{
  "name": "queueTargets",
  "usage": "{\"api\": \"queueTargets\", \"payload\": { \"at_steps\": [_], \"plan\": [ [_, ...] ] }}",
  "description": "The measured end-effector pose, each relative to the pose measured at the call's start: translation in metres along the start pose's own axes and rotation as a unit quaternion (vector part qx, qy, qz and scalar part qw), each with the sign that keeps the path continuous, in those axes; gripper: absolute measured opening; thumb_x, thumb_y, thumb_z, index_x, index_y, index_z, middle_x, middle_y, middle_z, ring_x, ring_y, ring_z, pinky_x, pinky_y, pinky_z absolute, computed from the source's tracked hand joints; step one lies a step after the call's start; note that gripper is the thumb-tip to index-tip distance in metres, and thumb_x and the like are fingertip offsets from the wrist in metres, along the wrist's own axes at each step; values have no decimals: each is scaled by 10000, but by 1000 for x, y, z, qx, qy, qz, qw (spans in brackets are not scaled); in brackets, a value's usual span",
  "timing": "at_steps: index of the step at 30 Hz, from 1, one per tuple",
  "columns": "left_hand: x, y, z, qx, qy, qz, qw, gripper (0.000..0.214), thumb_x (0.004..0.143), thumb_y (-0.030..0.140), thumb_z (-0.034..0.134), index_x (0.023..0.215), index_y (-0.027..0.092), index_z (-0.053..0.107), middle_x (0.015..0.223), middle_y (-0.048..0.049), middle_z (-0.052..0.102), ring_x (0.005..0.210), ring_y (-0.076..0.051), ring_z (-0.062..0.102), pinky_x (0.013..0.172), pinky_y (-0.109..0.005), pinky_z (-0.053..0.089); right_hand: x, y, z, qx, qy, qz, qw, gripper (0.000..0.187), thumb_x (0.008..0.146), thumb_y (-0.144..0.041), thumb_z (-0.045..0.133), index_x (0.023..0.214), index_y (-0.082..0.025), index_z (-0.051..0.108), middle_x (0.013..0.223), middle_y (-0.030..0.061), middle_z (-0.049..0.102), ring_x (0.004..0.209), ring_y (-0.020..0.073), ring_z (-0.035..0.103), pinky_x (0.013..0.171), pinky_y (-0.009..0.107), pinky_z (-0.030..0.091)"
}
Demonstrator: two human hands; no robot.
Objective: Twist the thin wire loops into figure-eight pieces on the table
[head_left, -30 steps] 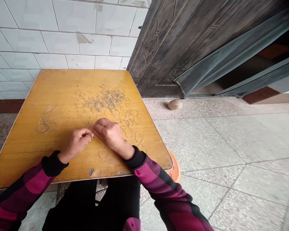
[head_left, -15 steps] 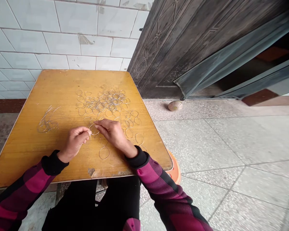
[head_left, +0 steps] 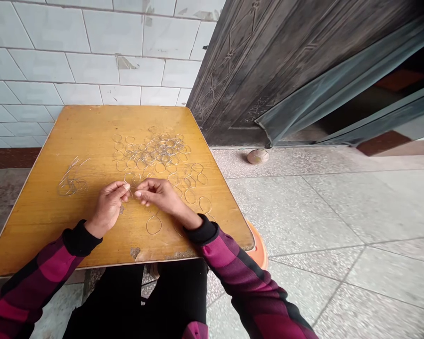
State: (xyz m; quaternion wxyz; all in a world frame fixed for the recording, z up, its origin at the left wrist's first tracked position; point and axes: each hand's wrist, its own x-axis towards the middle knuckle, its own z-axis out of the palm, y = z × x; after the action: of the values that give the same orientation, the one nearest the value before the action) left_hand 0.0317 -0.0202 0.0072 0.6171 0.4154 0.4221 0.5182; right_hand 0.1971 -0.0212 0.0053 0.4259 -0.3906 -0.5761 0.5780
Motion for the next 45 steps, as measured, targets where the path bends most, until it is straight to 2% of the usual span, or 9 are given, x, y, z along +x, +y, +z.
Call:
{"api": "queueTargets", "payload": {
  "at_steps": [4, 12, 16, 19, 22, 30, 38, 42, 45],
  "plan": [
    [1, 0, 2, -29, -1, 1, 1000, 213, 655, 310, 723, 618, 169, 568, 579, 33, 511, 560, -88, 448, 575, -237, 381, -2, 8, 15, -52, -21, -18, 998, 310, 803, -454, 662, 777, -145, 640, 628, -15, 605, 527, 77, 573, 497, 199, 473],
    [3, -3, 2, -41, 15, 1, 999, 178, 635, 259, 724, 620, 164, 574, 561, 42, 494, 523, -71, 405, 530, -218, 352, -4, 7, 26, -203, 22, -68, 977, 191, 874, -295, 589, 748, -158, 630, 552, -37, 565, 499, 68, 475, 531, 200, 395],
    [3, -1, 3, -18, 18, 6, 1000, 196, 640, 272, 706, 601, 168, 545, 559, 41, 481, 531, -76, 411, 538, -224, 352, -2, 12, 27, -125, 38, -19, 991, 139, 850, -269, 584, 773, -154, 602, 594, -27, 600, 527, 75, 541, 538, 198, 440],
    [4, 0, 4, -1, 22, 11, 1000, 212, 652, 290, 686, 587, 172, 523, 554, 40, 467, 531, -81, 409, 539, -230, 350, 0, 17, 29, -17, 22, 32, 999, 163, 834, -307, 594, 797, -148, 597, 659, -11, 629, 559, 78, 593, 535, 200, 488],
    [4, 2, 5, 8, 26, 16, 1000, 217, 650, 275, 678, 564, 175, 505, 530, 51, 428, 513, -78, 381, 526, -231, 336, 2, 20, 29, 28, 3, 52, 998, 168, 808, -315, 618, 788, -149, 597, 680, -14, 628, 559, 70, 598, 518, 189, 497],
    [2, 4, 4, -12, 31, 7, 999, 202, 616, 242, 701, 549, 171, 524, 513, 58, 410, 502, -72, 351, 507, -227, 310, 0, 19, 28, -23, 0, 8, 1000, 83, 770, -222, 598, 718, -160, 581, 558, -48, 579, 493, 71, 557, 522, 203, 472],
    [4, -2, 1, -15, 12, 33, 999, 240, 676, 365, 744, 661, 161, 619, 609, 16, 544, 595, -99, 462, 604, -244, 375, -2, 11, 23, 12, 14, 52, 998, 82, 772, -222, 572, 723, -156, 570, 593, -39, 585, 505, 79, 579, 516, 208, 490],
    [5, 1, -5, 4, -3, 34, 999, 277, 718, 421, 725, 749, 149, 680, 720, -25, 625, 683, -116, 519, 666, -250, 404, -3, 5, 13, -40, 32, 31, 998, 83, 805, -211, 525, 738, -164, 542, 617, -37, 571, 512, 72, 571, 531, 204, 475],
    [6, 2, -12, 68, -10, 53, 996, 220, 734, 363, 725, 732, 145, 693, 680, -8, 611, 610, -88, 468, 599, -227, 377, -5, 2, 7, -121, 38, 4, 992, 105, 829, -194, 489, 735, -172, 530, 586, -39, 554, 519, 79, 556, 540, 202, 447]
  ]
}}
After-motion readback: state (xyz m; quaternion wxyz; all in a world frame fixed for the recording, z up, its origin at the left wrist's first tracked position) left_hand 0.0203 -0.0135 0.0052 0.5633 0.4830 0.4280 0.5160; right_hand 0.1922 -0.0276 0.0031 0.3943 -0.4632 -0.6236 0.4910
